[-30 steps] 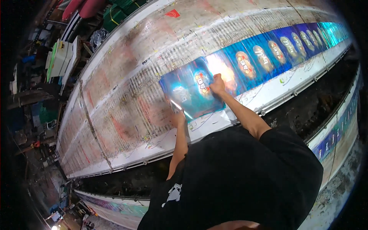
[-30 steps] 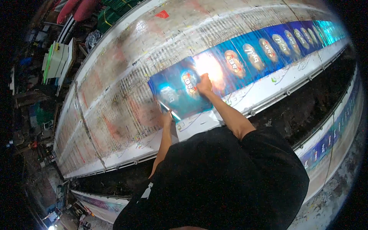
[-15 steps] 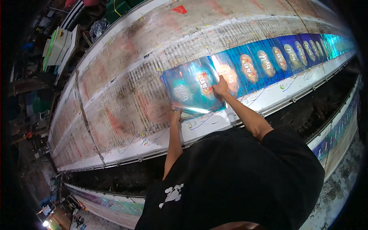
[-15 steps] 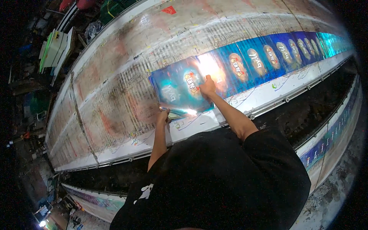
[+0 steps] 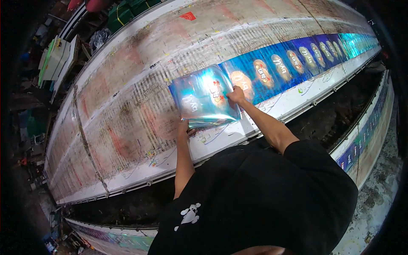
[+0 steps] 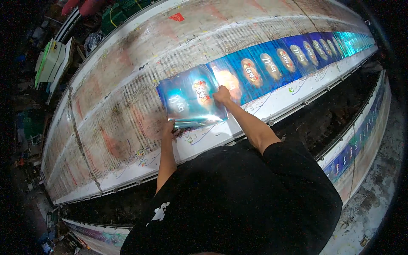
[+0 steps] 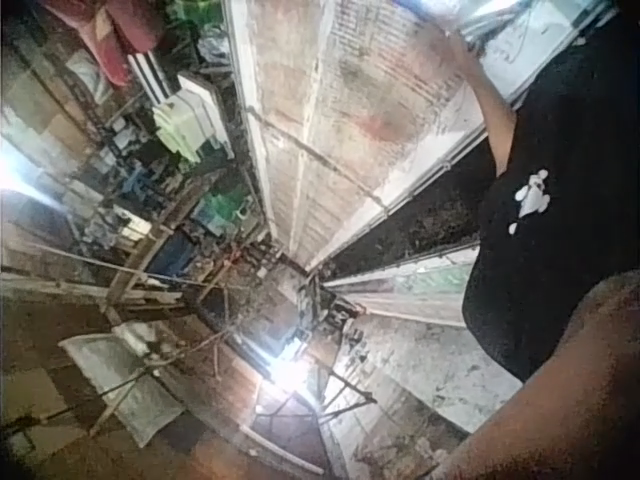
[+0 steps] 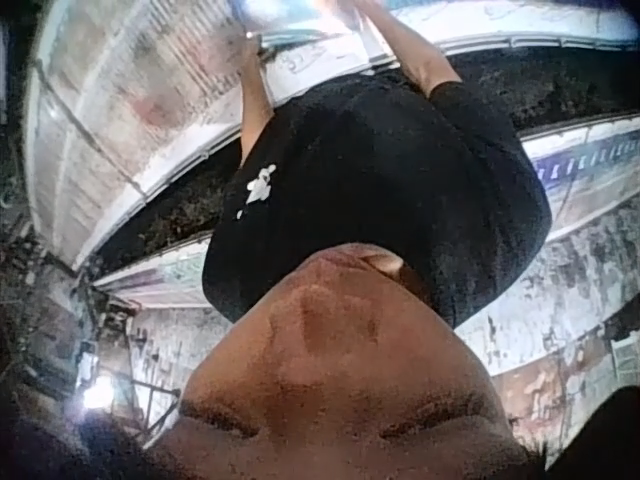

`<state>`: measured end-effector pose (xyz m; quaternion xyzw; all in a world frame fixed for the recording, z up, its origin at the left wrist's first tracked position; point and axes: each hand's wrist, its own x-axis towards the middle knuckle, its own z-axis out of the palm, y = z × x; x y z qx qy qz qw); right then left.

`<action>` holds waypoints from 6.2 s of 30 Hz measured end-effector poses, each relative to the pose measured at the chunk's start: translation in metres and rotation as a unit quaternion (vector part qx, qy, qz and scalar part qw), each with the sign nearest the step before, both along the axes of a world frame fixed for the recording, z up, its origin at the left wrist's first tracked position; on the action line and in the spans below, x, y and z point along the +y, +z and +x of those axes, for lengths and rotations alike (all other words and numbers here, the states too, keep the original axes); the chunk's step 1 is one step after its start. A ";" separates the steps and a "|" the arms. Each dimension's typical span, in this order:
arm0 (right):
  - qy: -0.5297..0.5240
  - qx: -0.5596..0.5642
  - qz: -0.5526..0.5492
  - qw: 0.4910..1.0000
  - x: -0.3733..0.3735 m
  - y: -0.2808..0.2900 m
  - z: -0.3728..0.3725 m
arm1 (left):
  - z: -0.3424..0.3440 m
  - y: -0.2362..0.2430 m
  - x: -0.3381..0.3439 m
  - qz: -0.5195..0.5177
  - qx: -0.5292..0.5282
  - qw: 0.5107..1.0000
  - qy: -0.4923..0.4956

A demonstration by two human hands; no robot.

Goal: Applying and removing sheets on a screen-printing assembly line table.

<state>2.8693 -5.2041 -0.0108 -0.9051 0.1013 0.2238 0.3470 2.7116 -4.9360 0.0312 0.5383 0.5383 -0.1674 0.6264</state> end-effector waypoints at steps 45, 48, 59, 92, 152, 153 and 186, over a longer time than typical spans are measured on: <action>0.136 0.027 0.095 0.986 -0.021 0.014 0.023 | -0.032 -0.071 -0.042 0.430 0.091 0.895 -0.070; 0.162 0.017 0.106 0.981 -0.018 0.018 0.015 | -0.037 -0.068 -0.037 0.521 0.027 0.842 -0.139; 0.099 -0.008 0.111 0.989 -0.015 0.021 0.012 | 0.000 0.011 -0.028 -0.008 0.055 0.997 0.048; -0.103 -0.059 0.468 0.876 -0.203 0.087 0.152 | 0.174 0.169 -0.203 0.223 -0.410 0.878 -0.103; -0.036 -0.090 0.108 0.989 -0.505 -0.008 0.258 | 0.244 -0.009 -0.561 0.418 0.070 0.892 -0.160; -0.050 -0.063 0.103 0.991 -0.508 -0.004 0.257 | 0.252 -0.005 -0.564 0.391 0.099 0.898 -0.173; -0.186 0.286 0.713 0.613 -0.591 0.093 0.359 | 0.443 0.248 -0.655 0.088 -0.433 0.881 -0.168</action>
